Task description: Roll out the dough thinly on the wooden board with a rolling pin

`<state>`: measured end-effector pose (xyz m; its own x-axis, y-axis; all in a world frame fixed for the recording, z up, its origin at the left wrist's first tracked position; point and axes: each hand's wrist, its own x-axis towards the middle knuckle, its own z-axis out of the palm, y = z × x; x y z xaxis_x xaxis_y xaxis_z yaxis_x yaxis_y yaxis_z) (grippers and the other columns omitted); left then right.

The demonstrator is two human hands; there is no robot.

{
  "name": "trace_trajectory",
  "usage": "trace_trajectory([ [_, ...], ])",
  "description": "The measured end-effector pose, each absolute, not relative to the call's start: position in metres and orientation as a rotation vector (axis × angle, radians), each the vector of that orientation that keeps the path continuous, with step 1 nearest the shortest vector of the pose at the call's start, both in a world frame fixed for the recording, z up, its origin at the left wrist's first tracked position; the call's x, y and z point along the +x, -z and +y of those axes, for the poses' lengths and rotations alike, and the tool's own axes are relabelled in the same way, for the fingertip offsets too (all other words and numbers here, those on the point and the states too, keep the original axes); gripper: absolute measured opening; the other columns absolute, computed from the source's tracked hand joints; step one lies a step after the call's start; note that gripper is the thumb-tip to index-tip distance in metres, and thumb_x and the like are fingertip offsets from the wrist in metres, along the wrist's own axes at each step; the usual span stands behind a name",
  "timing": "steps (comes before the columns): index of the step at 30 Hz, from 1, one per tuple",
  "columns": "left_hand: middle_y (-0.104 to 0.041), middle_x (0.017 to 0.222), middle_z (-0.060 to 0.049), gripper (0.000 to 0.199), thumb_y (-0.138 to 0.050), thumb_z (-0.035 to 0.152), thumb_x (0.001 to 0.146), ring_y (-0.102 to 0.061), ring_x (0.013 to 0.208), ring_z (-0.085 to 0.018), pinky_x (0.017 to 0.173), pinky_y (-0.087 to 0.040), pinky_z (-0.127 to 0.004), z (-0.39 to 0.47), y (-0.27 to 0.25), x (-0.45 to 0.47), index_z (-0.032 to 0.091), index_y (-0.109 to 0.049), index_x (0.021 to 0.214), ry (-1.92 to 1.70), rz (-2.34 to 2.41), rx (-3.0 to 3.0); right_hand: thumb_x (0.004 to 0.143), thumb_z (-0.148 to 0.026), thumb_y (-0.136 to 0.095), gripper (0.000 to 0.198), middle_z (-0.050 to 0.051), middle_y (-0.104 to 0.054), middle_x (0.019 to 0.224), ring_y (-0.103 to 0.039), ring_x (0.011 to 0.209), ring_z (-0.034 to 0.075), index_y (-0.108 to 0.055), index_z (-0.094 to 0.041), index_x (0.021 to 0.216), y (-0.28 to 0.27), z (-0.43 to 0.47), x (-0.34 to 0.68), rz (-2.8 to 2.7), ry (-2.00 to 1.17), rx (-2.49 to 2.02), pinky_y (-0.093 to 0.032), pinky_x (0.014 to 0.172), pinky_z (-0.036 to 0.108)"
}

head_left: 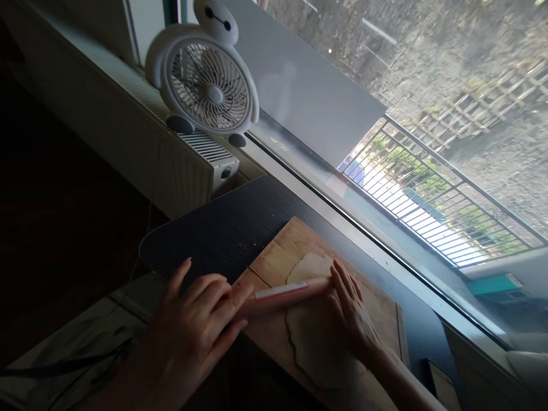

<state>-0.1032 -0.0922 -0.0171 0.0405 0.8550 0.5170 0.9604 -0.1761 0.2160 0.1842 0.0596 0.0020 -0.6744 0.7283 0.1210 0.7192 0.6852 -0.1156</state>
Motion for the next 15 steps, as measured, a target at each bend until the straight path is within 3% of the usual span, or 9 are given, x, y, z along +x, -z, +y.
trace_trajectory([
  [4, -0.064, 0.091, -0.004, 0.036, -0.056, 0.031, 0.085, -0.058, 0.093, -0.022, 0.106, -0.021, -0.061, -0.081, 0.013, -0.112, 0.022, -0.058, 0.119, 0.757, -1.967, -2.027, 0.099, -0.043, -0.018, 0.05, 0.004, -0.029, 0.151, -0.008, 0.142, 0.025, -0.046, -0.022, 0.134, -0.019, 0.123, 0.095, -2.71, -0.14, -1.382, -0.016, 0.112, 0.053],
  [7, -0.064, 0.088, -0.003, 0.034, -0.054, 0.029, 0.086, -0.059, 0.092, -0.022, 0.105, -0.022, -0.061, -0.084, 0.007, -0.118, 0.022, -0.059, 0.119, 0.714, -2.027, -1.974, 0.098, -0.039, -0.025, 0.044, 0.002, -0.039, 0.146, -0.016, 0.141, 0.025, -0.053, -0.023, 0.128, -0.029, 0.144, 0.053, -2.747, -0.183, -1.418, -0.018, 0.111, 0.052],
  [10, -0.064, 0.086, -0.001, 0.038, -0.053, 0.023, 0.085, -0.059, 0.089, -0.021, 0.105, -0.024, -0.061, -0.106, 0.011, -0.115, 0.028, -0.055, 0.123, 0.717, -2.008, -2.031, 0.099, -0.033, -0.021, 0.044, -0.001, -0.041, 0.144, -0.013, 0.142, 0.021, -0.051, -0.025, 0.131, -0.024, 0.11, 0.081, -2.779, -0.116, -1.177, -0.016, 0.113, 0.048],
  [13, -0.062, 0.082, 0.003, 0.048, -0.052, 0.021, 0.083, -0.059, 0.083, -0.017, 0.106, -0.028, -0.056, -0.137, 0.026, -0.096, 0.031, -0.049, 0.13, 0.796, -1.843, -2.217, 0.097, -0.032, -0.03, 0.049, 0.004, -0.028, 0.151, -0.016, 0.141, 0.021, -0.027, -0.021, 0.146, -0.016, 0.056, 0.154, -2.77, -0.028, -0.989, -0.018, 0.114, 0.047],
  [15, -0.059, 0.073, 0.005, 0.052, -0.049, 0.019, 0.084, -0.058, 0.073, -0.014, 0.106, -0.03, -0.054, -0.154, 0.038, -0.078, 0.032, -0.044, 0.134, 0.899, -1.742, -2.268, 0.095, -0.031, -0.038, 0.056, 0.007, -0.03, 0.15, -0.021, 0.14, 0.022, -0.021, -0.02, 0.147, -0.019, 0.036, 0.193, -2.818, 0.039, -0.925, -0.015, 0.114, 0.048],
])
